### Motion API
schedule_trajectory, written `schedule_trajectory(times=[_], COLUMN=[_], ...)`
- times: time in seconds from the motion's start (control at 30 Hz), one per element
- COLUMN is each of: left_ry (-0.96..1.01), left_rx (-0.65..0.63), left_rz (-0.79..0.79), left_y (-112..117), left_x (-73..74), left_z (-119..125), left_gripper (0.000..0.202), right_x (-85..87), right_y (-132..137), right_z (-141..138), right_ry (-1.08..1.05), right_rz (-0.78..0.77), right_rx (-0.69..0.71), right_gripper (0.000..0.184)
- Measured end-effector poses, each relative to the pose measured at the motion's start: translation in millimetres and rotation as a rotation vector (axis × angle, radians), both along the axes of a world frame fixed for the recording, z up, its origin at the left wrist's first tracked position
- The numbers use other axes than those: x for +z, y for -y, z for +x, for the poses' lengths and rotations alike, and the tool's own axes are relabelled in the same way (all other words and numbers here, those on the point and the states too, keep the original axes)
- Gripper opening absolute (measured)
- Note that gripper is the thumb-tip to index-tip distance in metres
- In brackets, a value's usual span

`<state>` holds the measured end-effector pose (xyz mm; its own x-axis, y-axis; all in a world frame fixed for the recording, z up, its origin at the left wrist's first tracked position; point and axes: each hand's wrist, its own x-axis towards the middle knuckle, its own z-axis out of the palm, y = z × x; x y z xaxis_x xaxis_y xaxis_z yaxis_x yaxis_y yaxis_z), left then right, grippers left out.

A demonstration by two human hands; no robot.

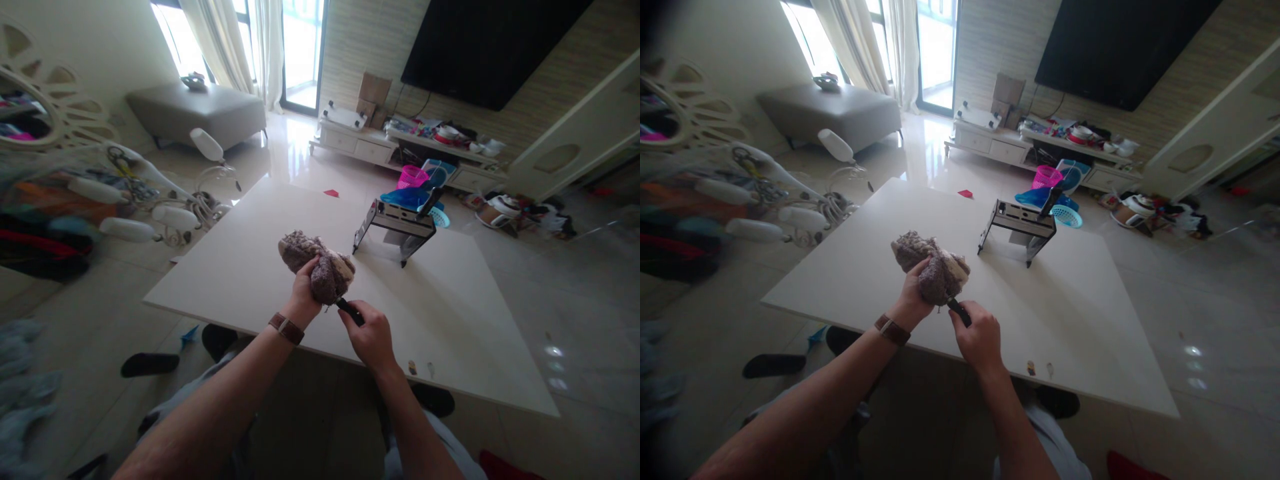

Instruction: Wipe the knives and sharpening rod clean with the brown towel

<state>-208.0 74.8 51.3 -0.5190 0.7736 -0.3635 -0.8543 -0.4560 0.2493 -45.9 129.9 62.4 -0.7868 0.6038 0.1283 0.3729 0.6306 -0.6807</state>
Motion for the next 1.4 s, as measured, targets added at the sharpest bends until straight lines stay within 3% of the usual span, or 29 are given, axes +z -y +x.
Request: schedule_trajectory(times=[0.33, 0.57, 0.83, 1.03, 1.4], left_ry=[-0.01, -0.037, -0.022, -0.028, -0.011], left_rx=[0.026, 0.087, 0.097, 0.082, 0.028], left_rz=[-0.027, -0.013, -0.061, -0.041, -0.06], left_y=[4.4, 10.7, 8.0, 5.0, -2.5], left_x=[16.6, 23.4, 23.4, 22.6, 2.5], left_z=[-10.2, -20.1, -16.3, -11.3, 1.5], left_gripper=[0.036, 0.036, 0.036, 0.034, 0.032], right_x=[1.5, 0.1, -3.5, -4.0, -0.6], right_y=[0.1, -1.2, -5.6, -4.3, -2.9], right_z=[1.7, 5.2, 6.8, 5.1, 1.9], right_ry=[0.043, 0.047, -0.018, -0.008, 0.01], right_rz=[0.015, 0.001, 0.064, 0.049, 0.049], right_rx=[0.028, -0.04, 0.004, 0.024, 0.026], right_gripper=[0.03, 0.024, 0.017, 0.024, 0.03])
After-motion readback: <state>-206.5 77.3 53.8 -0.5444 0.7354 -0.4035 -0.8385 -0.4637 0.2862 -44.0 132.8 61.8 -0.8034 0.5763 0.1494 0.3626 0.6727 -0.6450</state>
